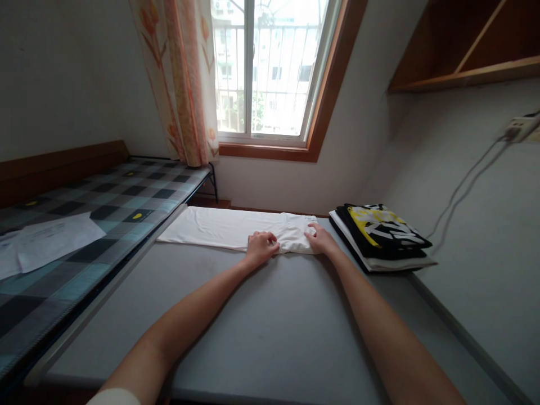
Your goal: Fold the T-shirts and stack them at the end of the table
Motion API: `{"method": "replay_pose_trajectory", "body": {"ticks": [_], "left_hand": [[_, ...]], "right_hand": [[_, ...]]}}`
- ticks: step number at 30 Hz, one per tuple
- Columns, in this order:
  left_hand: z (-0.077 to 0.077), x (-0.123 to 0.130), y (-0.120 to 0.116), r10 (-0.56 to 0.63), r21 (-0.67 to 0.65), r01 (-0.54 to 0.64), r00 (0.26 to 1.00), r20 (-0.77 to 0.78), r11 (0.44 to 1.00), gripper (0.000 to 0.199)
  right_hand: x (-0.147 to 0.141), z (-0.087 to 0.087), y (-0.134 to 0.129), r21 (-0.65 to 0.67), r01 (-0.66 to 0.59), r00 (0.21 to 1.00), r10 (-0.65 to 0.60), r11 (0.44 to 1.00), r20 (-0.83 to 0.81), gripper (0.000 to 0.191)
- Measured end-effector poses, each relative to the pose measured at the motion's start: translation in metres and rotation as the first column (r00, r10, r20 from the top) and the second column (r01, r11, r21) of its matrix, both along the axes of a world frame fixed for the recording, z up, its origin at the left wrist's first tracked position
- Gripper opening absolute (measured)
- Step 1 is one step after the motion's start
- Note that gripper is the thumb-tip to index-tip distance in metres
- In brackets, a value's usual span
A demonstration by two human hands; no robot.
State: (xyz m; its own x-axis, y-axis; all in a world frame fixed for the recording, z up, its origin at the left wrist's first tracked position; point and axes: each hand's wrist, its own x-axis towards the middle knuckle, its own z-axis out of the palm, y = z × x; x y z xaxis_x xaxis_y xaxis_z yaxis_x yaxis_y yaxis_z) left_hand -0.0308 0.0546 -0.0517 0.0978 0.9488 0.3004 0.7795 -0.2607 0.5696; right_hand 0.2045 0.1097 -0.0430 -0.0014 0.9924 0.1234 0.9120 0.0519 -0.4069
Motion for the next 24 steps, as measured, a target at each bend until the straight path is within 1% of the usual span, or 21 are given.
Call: {"method": "replay_pose_trajectory", "body": {"ticks": [4, 7, 9, 13, 15, 19, 24], "left_hand": [[-0.002, 0.002, -0.003, -0.051, 0.033, 0.051, 0.999, 0.011, 0.998, 0.026], [-0.003, 0.003, -0.004, -0.090, 0.058, 0.090, 0.996, 0.001, 0.994, 0.026], [-0.003, 0.003, -0.005, -0.101, 0.071, 0.100, 0.995, 0.005, 0.992, 0.024], [-0.006, 0.001, -0.005, -0.157, 0.055, 0.154, 0.985, 0.064, 0.987, 0.016], [-0.008, 0.000, -0.005, -0.179, 0.029, 0.177, 0.977, 0.114, 0.984, 0.014], [-0.011, -0.001, -0.006, -0.178, 0.012, 0.178, 0.969, 0.170, 0.984, 0.011], [-0.009, 0.001, -0.008, -0.195, 0.017, 0.195, 0.971, 0.141, 0.981, 0.008]], "right_hand": [[0.012, 0.000, -0.024, -0.010, 0.021, 0.999, -0.021, 1.000, -0.038, 0.056], [0.017, -0.003, -0.038, 0.024, 0.077, 0.996, -0.076, 0.997, -0.056, 0.051], [0.021, -0.007, -0.044, 0.046, 0.088, 0.992, -0.083, 0.995, -0.096, 0.045], [0.027, -0.013, -0.047, 0.093, 0.058, 0.981, -0.040, 0.994, -0.190, 0.038], [0.030, -0.014, -0.047, 0.108, 0.082, 0.975, -0.057, 0.991, -0.212, 0.036], [0.032, -0.014, -0.048, 0.110, 0.132, 0.978, -0.111, 0.985, -0.179, 0.030], [0.034, -0.015, -0.049, 0.101, 0.121, 0.987, -0.109, 0.988, -0.115, 0.028]]}}
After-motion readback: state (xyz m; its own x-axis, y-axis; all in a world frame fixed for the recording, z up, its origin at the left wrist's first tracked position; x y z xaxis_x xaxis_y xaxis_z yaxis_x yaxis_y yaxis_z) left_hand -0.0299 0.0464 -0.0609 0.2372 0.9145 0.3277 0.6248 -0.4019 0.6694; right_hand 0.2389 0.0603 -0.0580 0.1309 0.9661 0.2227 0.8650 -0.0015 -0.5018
